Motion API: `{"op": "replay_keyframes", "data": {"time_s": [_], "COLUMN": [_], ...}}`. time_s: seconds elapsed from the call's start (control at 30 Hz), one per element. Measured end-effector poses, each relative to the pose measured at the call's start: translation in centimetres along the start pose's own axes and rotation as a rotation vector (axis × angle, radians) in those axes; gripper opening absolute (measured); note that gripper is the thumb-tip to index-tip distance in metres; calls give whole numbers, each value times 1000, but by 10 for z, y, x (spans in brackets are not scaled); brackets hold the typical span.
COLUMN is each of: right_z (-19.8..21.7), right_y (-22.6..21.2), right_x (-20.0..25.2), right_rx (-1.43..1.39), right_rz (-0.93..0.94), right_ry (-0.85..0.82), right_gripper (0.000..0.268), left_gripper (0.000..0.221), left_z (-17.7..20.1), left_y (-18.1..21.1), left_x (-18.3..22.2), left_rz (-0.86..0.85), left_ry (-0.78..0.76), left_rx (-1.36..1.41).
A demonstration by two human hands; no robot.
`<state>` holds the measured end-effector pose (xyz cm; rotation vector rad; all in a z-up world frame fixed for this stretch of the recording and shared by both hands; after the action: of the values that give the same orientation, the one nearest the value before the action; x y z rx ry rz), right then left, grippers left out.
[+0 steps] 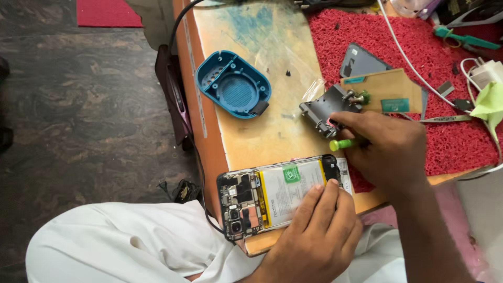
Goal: The person is repairing a disassembled smartphone by hand. They place a small black component onto the phone's internal frame and then use a green screwdriver to secure it with screws. The person works on the device while sitting on the floor.
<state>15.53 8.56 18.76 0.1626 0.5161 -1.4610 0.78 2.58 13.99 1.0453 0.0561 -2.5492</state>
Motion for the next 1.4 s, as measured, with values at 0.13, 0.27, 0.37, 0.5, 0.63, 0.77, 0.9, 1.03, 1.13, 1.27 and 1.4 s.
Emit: {"op": "replay_keyframes", "data": {"time_s": [0.13, 0.27, 0.37, 0.5, 0.63, 0.77, 0.9, 1.03, 1.13, 1.27, 1.4], "right_z": [5, 18, 32, 53, 47, 40, 38, 37, 44, 58, 68], "right_y": [-7, -2, 12, 25, 42, 31, 48, 67, 76, 79, 70], "right_x": [-7, -1, 21, 45, 43, 13, 9, 21, 42, 79, 114], "right_rx": [-75, -136, -57, -307, -579, -297, -648, -784, -854, -932, -899], "right_rz": [-24, -95, -280, -403, -675, -566, -619, -638, -652, -697, -784], "right_ry": [20, -37, -15, 333, 429, 222, 376, 482, 511, 526, 531], "right_gripper": [38, 44, 38, 19, 32, 27, 13, 7, 9, 15, 15], "left_gripper": [23, 21, 22, 19, 19, 17, 18, 24, 26, 33, 43], "left_z": [0, -2, -1, -3, -3, -4, -5, -6, -8, -9, -5], "left_y": [-1, 0, 0, 0, -1, -1, -1, 0, 0, 0, -3], "left_x": [-1, -2, -1, 0, -2, -1, -2, -1, 0, 2, -2], "left_rz": [-1, -15, -8, 2, 14, 11, 6, -11, -25, -5, 52], "left_ry": [7, 6, 9, 5, 24, 8, -5, -31, -30, -54, -84], "left_rx": [9, 6, 1, 16, 0, 7, 5, 2, 13, 44, 176]}}
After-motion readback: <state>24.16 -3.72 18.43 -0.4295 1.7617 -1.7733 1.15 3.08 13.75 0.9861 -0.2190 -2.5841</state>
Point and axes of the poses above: each hand's wrist, its own x-axis away from the middle knuckle, its own z-axis out of the back of the hand, y = z × x, the point moved 7 cm from there along -x, towards the middle knuckle, and after that the axes turned 8 degrees about -x, right-handed, at the moved point
